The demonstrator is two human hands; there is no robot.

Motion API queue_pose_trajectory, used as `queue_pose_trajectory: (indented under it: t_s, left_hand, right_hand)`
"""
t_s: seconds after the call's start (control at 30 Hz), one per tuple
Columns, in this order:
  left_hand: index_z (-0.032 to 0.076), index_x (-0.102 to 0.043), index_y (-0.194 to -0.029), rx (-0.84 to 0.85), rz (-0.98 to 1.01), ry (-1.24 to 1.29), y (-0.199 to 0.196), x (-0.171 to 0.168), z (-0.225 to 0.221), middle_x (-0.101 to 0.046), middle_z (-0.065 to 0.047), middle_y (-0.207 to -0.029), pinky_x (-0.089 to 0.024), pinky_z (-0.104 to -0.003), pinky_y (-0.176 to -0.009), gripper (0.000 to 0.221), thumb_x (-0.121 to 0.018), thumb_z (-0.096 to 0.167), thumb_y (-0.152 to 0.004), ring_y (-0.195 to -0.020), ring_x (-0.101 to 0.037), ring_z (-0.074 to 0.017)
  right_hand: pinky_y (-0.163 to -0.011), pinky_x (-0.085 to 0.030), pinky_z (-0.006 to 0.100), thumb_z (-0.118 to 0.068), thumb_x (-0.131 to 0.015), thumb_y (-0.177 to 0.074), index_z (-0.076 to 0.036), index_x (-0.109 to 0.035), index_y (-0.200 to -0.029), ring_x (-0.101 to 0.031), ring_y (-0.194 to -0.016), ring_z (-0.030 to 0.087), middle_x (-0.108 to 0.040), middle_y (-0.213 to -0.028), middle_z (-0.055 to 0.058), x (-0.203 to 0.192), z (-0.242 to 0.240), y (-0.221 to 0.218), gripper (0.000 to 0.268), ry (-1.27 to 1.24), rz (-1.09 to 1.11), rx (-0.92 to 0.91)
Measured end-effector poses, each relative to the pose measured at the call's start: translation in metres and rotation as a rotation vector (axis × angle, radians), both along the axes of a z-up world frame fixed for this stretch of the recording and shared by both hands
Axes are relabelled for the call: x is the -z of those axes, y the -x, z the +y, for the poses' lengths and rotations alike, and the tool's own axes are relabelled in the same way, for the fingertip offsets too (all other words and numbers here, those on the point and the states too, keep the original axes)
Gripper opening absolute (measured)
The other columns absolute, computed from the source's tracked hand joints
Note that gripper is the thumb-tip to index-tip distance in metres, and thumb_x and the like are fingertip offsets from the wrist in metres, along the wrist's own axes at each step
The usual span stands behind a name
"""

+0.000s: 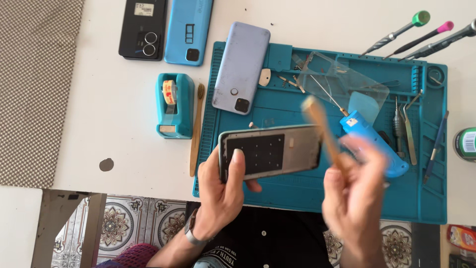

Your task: The person cleans the back and edges of a disassembled smartphone using a toothbrush, a plastic pry tool, and a screwdriver. They also apply a small piece of tape to the interior of the device.

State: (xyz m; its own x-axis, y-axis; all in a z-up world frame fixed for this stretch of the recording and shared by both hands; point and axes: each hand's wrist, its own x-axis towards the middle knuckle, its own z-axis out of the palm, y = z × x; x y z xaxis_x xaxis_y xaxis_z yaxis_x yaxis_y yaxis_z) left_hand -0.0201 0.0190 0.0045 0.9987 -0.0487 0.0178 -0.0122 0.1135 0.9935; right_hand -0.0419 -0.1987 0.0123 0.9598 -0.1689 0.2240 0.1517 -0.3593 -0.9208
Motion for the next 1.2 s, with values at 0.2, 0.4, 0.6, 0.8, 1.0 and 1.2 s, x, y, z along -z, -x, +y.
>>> queue_pose_trajectory:
  t_s: [0.2,0.4,0.6,0.8,1.0,1.2]
  left_hand:
    - [-0.006,-0.057,-0.117,-0.044,0.005,0.151,-0.005,0.002,-0.009,-0.076,-0.014,-0.093,-0.056,-0.024,-0.051,0.033,-0.037,0.019,-0.111,-0.058,-0.07,-0.0146]
    - [-0.005,-0.058,-0.118,0.041,-0.046,0.091,0.0,0.009,-0.011,-0.074,-0.014,-0.09,-0.057,-0.025,-0.055,0.031,-0.038,0.017,-0.113,-0.062,-0.071,-0.0163]
    - [-0.005,-0.058,-0.115,-0.044,-0.047,0.051,0.004,0.011,-0.01,-0.074,-0.012,-0.084,-0.053,-0.024,-0.049,0.03,-0.039,0.018,-0.111,-0.056,-0.07,-0.0147]
    - [-0.003,-0.058,-0.112,-0.105,-0.009,-0.019,-0.001,0.011,0.004,-0.074,-0.01,-0.082,-0.053,-0.025,-0.05,0.03,-0.04,0.02,-0.11,-0.055,-0.069,-0.0142]
    - [-0.002,-0.057,-0.113,-0.178,0.018,0.067,-0.002,0.017,0.011,-0.072,-0.01,-0.082,-0.053,-0.025,-0.053,0.032,-0.036,0.021,-0.112,-0.053,-0.064,-0.0134]
    - [-0.003,-0.056,-0.112,-0.175,0.039,0.104,-0.001,0.025,0.012,-0.071,-0.012,-0.085,-0.052,-0.025,-0.052,0.033,-0.036,0.022,-0.113,-0.054,-0.063,-0.0143]
  right_hand:
    - [-0.05,-0.038,0.027,-0.013,-0.063,-0.1,-0.003,-0.067,-0.122,-0.049,-0.058,0.008,-0.054,-0.069,0.004,-0.004,0.039,0.011,0.024,0.668,-0.199,-0.141]
    - [-0.041,-0.032,0.027,-0.011,-0.064,-0.1,0.0,-0.064,-0.096,-0.043,-0.044,0.008,-0.051,-0.052,0.003,0.001,0.031,0.019,0.012,0.141,0.305,-0.086]
    - [-0.042,-0.034,0.028,-0.015,-0.07,-0.097,-0.001,-0.067,-0.087,-0.048,-0.042,0.008,-0.052,-0.051,0.001,-0.002,0.015,0.014,0.017,0.576,0.117,0.2]
    - [-0.049,-0.036,0.027,-0.023,-0.072,-0.101,-0.003,-0.067,-0.093,-0.048,-0.047,0.01,-0.049,-0.055,0.0,0.01,-0.011,0.023,0.022,0.543,0.147,0.224]
    - [-0.051,-0.042,0.033,-0.038,-0.091,-0.074,0.005,-0.069,-0.116,-0.053,-0.054,0.021,-0.057,-0.067,0.012,-0.005,-0.052,-0.015,0.063,0.813,-0.052,0.278]
    - [-0.051,-0.05,0.043,-0.059,-0.086,-0.076,-0.001,-0.075,-0.11,-0.065,-0.055,0.031,-0.065,-0.06,0.012,-0.027,-0.061,-0.048,0.068,1.189,0.25,0.257]
